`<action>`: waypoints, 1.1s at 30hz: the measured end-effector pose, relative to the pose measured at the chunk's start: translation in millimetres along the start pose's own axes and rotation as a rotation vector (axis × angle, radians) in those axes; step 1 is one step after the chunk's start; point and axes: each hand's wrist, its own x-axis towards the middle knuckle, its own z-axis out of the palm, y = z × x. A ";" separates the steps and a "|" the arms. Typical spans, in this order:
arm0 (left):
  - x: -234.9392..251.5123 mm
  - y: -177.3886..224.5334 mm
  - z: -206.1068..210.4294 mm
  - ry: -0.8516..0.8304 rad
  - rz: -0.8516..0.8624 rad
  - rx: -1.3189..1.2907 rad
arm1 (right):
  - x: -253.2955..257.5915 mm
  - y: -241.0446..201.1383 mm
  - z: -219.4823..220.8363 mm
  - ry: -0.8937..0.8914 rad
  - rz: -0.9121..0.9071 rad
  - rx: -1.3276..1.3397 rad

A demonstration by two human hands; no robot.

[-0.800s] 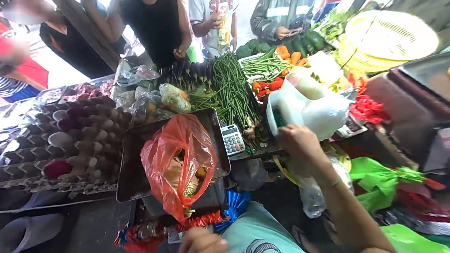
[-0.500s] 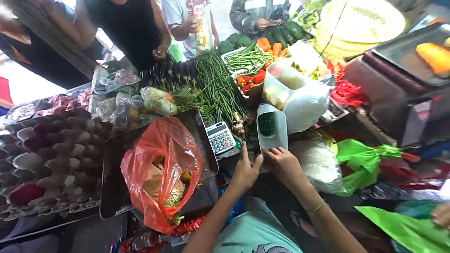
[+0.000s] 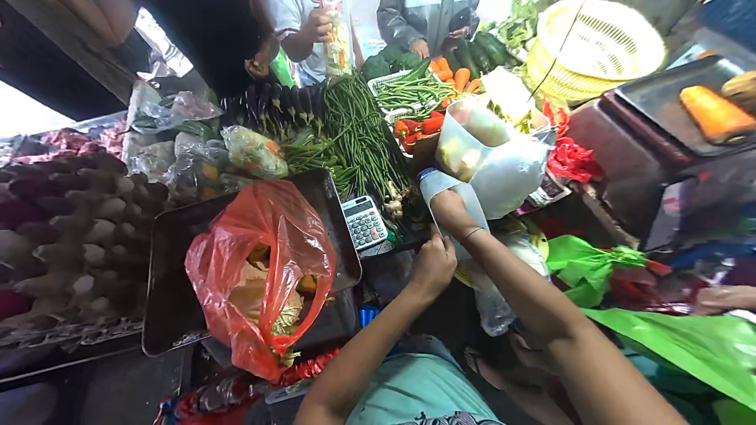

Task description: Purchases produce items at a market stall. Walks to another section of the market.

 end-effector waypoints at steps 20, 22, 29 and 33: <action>50.6 17.8 -42.7 0.098 -0.010 0.075 | -98.5 -22.5 -159.8 0.508 -0.815 0.600; 52.7 16.7 -39.0 0.120 -0.005 0.062 | -115.1 -33.4 -173.4 0.447 -1.022 0.839; 45.5 19.4 -37.6 0.116 0.055 0.125 | -143.6 -64.0 -171.5 -0.206 -1.496 1.026; 21.6 45.6 -63.8 -0.050 -0.104 0.119 | -149.8 -76.9 -170.8 -0.361 -1.591 1.025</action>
